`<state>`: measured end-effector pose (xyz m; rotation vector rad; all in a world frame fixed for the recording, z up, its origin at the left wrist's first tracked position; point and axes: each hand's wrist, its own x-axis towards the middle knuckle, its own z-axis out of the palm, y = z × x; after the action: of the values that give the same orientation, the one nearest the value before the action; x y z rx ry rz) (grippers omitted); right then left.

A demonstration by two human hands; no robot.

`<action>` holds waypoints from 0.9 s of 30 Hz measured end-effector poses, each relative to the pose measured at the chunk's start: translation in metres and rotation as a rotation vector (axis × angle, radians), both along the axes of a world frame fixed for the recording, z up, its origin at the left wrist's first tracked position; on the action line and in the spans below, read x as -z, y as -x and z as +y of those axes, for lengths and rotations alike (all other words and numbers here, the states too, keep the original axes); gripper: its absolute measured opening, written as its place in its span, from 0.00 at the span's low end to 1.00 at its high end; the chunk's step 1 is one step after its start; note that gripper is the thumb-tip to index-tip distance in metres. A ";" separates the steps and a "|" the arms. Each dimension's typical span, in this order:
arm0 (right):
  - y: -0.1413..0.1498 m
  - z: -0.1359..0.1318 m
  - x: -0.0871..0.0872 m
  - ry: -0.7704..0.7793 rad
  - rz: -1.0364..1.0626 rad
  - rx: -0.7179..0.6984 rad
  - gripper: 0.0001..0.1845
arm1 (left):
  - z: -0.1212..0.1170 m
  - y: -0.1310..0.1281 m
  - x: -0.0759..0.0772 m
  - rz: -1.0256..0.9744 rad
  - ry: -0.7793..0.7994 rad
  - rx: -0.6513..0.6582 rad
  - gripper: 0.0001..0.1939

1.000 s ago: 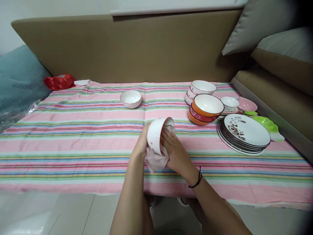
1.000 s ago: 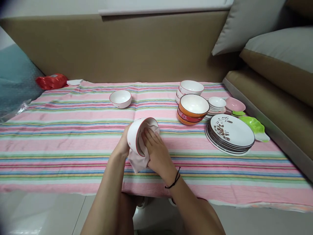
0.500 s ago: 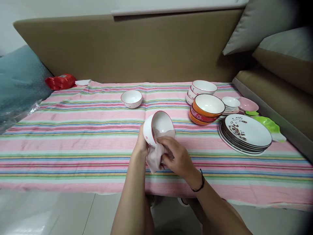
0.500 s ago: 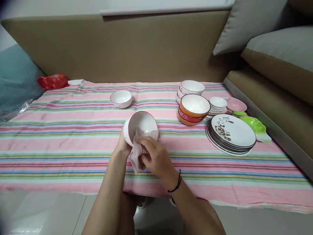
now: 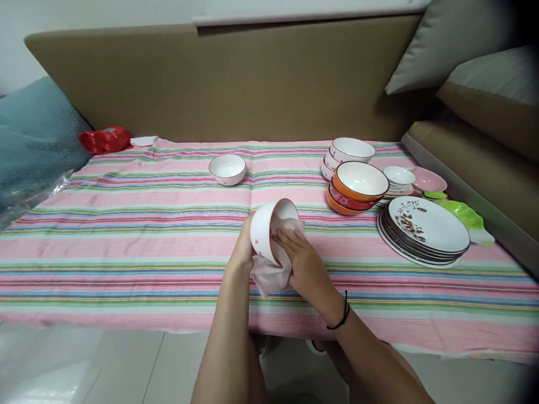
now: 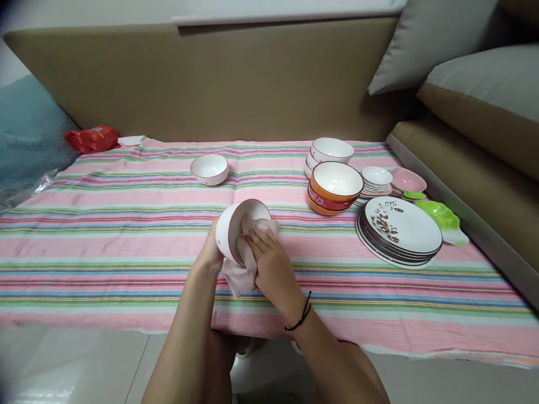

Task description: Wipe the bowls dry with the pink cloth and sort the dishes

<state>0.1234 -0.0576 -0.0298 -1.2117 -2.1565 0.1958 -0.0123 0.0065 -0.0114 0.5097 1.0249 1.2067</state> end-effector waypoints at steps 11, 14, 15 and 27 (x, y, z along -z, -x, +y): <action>0.017 -0.019 -0.012 0.382 0.536 -0.077 0.04 | 0.001 0.002 -0.008 0.192 -0.081 -0.032 0.16; 0.012 -0.012 -0.009 0.316 0.438 -0.149 0.10 | 0.000 0.004 -0.009 0.160 -0.096 -0.065 0.13; 0.010 -0.009 -0.008 0.271 0.368 -0.157 0.14 | 0.000 0.006 -0.009 0.141 -0.075 -0.072 0.13; -0.002 -0.003 -0.006 0.185 0.202 -0.128 0.20 | -0.001 0.005 -0.004 0.077 0.118 0.094 0.17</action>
<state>0.1254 -0.0602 -0.0234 -1.1024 -2.0733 0.5598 -0.0176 0.0057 -0.0075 0.5097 1.1185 1.0432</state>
